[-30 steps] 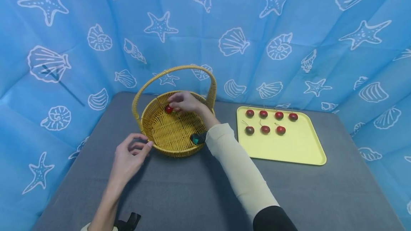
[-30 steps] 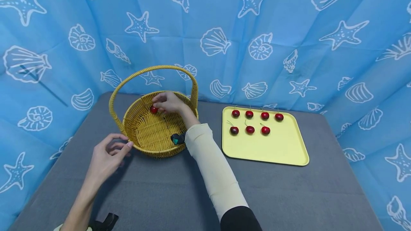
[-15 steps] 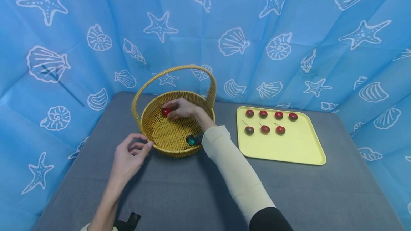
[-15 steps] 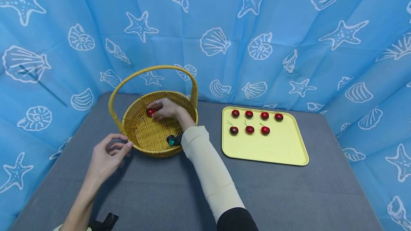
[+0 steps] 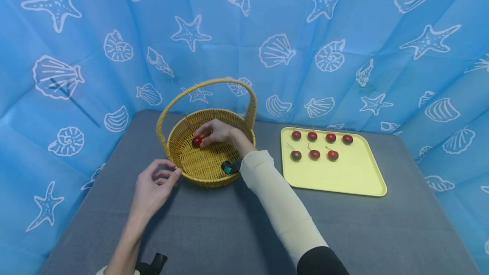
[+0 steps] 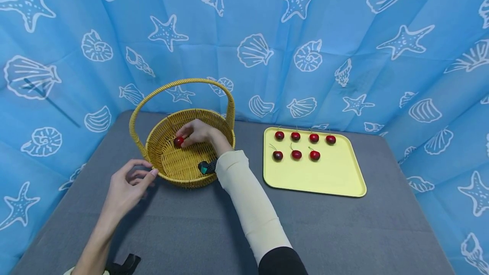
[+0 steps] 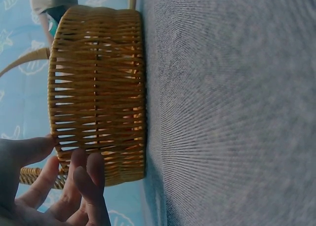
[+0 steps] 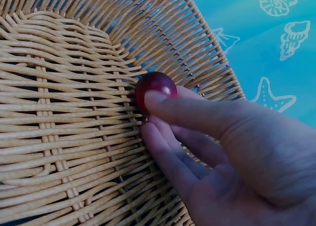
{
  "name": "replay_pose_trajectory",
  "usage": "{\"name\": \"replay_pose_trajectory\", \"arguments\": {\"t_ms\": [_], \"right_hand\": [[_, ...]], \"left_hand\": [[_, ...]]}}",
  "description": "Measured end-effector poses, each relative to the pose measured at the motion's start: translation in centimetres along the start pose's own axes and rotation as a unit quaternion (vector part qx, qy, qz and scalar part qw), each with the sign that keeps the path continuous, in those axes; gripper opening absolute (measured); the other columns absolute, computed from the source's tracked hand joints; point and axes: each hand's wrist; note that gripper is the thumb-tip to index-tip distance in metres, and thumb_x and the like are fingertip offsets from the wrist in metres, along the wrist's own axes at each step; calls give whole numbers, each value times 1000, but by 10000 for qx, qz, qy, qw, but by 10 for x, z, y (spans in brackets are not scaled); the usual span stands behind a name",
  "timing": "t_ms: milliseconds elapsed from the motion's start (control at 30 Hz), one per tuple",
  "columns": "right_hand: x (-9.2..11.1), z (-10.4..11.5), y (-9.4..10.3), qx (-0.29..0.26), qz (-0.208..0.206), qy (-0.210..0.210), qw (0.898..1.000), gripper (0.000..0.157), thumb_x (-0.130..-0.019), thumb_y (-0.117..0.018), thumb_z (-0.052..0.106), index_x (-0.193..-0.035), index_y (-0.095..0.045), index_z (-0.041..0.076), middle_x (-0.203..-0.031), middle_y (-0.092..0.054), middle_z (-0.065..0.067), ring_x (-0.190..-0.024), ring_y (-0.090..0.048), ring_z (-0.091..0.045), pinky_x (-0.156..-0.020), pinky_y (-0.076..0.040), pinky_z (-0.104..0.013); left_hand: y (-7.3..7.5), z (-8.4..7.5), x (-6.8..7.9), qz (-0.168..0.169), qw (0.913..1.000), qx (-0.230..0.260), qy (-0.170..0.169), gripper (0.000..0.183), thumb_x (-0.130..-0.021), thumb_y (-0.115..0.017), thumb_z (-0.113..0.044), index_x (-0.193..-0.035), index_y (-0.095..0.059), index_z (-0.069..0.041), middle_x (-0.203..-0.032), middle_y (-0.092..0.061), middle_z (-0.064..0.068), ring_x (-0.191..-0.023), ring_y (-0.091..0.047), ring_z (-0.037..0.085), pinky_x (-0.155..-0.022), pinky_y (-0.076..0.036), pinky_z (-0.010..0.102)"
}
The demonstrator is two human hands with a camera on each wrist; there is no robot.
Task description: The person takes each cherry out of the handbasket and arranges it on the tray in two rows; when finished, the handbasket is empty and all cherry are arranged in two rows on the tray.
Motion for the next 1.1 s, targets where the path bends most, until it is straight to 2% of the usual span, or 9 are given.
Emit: {"name": "replay_pose_trajectory", "arguments": {"t_ms": [233, 367, 500, 633, 833, 1000, 1100], "right_hand": [[-2, 1, -3, 77, 239, -33, 9997, 39, -97, -83, 11, -134, -73, 9, -132, -74, -13, -116, -69, -20, -96, -56, -29], [-2, 2, -3, 166, 308, -16, 9994, 36, -97, -83, 11, -132, -74, 6, -126, -76, -13, -109, -69, -17, -93, -57, -28], [1, 0, 2, 116, 434, 76, 9990, 35, -99, -81, 13, -133, -74, 8, -127, -77, -11, -111, -71, -17, -98, -58, -33], [9, 2, 12, 131, 561, 199, 9981, 38, -101, -79, 17, -137, -73, 10, -132, -76, -8, -121, -69, -21, -103, -58, -38], [25, 8, 29, 470, 624, 525, 9956, 43, -102, -77, 23, -143, -70, 10, -137, -74, -4, -132, -65, -23, -101, -58, -31], [38, 8, 43, 489, 723, 686, 9938, 44, -103, -76, 21, -144, -68, 7, -137, -74, -6, -128, -67, -21, -99, -62, -36], [48, 6, 49, 457, 743, 674, 9939, 44, -104, -75, 19, -145, -67, 6, -137, -73, -8, -120, -72, -21, -98, -63, -40]], "left_hand": [[1, 0, 0, 57, 10000, 24, 22, 32, -105, -75, -33, -126, -66, -11, -104, -81, 21, -77, -77, 26, -62, -57, 26], [1, -1, -1, 108, 9999, 22, 73, 33, -105, -74, -35, -127, -66, -12, -106, -81, 21, -79, -78, 27, -64, -57, 26], [1, -1, -1, 106, 9999, 44, 114, 34, -105, -74, -35, -127, -66, -11, -106, -81, 21, -78, -77, 26, -63, -57, 26], [0, 0, -1, 66, 9999, 84, 104, 34, -105, -75, -34, -126, -66, -10, -104, -81, 21, -77, -77, 26, -61, -57, 27], [-1, 0, 0, -14, 10000, 65, 43, 33, -104, -76, -32, -126, -66, -9, -102, -81, 21, -76, -77, 25, -60, -56, 28], [-1, -1, 1, -38, 10000, 43, -13, 33, -104, -76, -31, -126, -66, -9, -102, -82, 21, -76, -79, 24, -61, -57, 27], [-2, -2, 1, -39, 10000, 49, -24, 32, -104, -75, -32, -126, -66, -10, -102, -82, 22, -76, -79, 23, -61, -57, 27]]}}
Point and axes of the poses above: each hand's wrist, its own x-axis away from the middle knuckle, its own y-axis out of the back of the hand, z = x × y
